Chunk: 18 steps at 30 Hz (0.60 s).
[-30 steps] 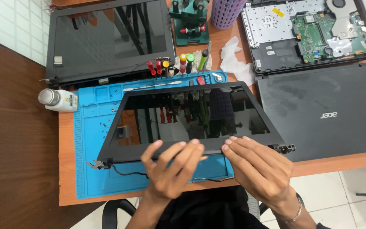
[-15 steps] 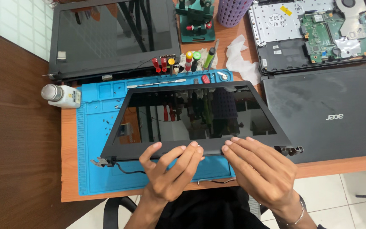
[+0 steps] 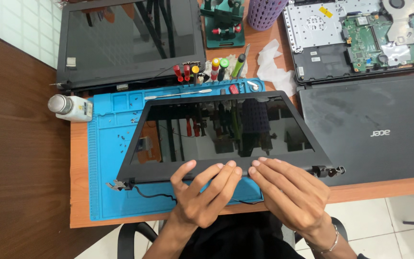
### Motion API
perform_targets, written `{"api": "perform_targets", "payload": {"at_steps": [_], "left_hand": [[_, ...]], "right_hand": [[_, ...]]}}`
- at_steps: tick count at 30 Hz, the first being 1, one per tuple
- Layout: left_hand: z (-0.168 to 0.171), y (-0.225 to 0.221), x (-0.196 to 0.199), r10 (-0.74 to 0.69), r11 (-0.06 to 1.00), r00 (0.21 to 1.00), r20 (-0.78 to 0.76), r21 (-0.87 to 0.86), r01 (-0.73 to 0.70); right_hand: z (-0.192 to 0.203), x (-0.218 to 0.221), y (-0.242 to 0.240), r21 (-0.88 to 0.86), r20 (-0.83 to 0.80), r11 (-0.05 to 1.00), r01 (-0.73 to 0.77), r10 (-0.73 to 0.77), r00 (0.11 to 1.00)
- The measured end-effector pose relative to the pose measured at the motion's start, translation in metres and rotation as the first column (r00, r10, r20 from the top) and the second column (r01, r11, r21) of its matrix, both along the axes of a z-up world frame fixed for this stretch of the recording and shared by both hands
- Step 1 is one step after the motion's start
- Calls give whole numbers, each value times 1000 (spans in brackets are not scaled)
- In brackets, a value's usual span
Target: The person assembles a laptop by pressing the bezel onto the screen assembly, then picks up a screwdriver and points it toward the screen before placing the screen assembly into the main laptop chassis and connecting a ribbon cable.
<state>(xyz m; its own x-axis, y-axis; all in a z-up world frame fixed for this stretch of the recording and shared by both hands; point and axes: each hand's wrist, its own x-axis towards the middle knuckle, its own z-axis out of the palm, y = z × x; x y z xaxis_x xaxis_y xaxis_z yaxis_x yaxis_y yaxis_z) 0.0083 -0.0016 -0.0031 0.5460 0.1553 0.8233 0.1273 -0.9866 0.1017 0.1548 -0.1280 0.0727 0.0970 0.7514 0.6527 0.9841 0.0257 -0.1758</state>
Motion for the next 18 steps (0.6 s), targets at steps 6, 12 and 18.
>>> {"api": "perform_targets", "payload": {"at_steps": [6, 12, 18], "left_hand": [[4, -1, -1, 12, 1000, 1000, -15, -15, -12], [11, 2, -22, 93, 995, 994, -54, -40, -95], [2, 4, -24, 100, 994, 994, -36, -44, -101]], "right_hand": [[-1, 1, 2, 22, -16, 1000, -5, 5, 1000], [2, 0, 2, 14, -62, 1000, -5, 6, 998], [5, -4, 2, -4, -81, 1000, 11, -12, 997]]}}
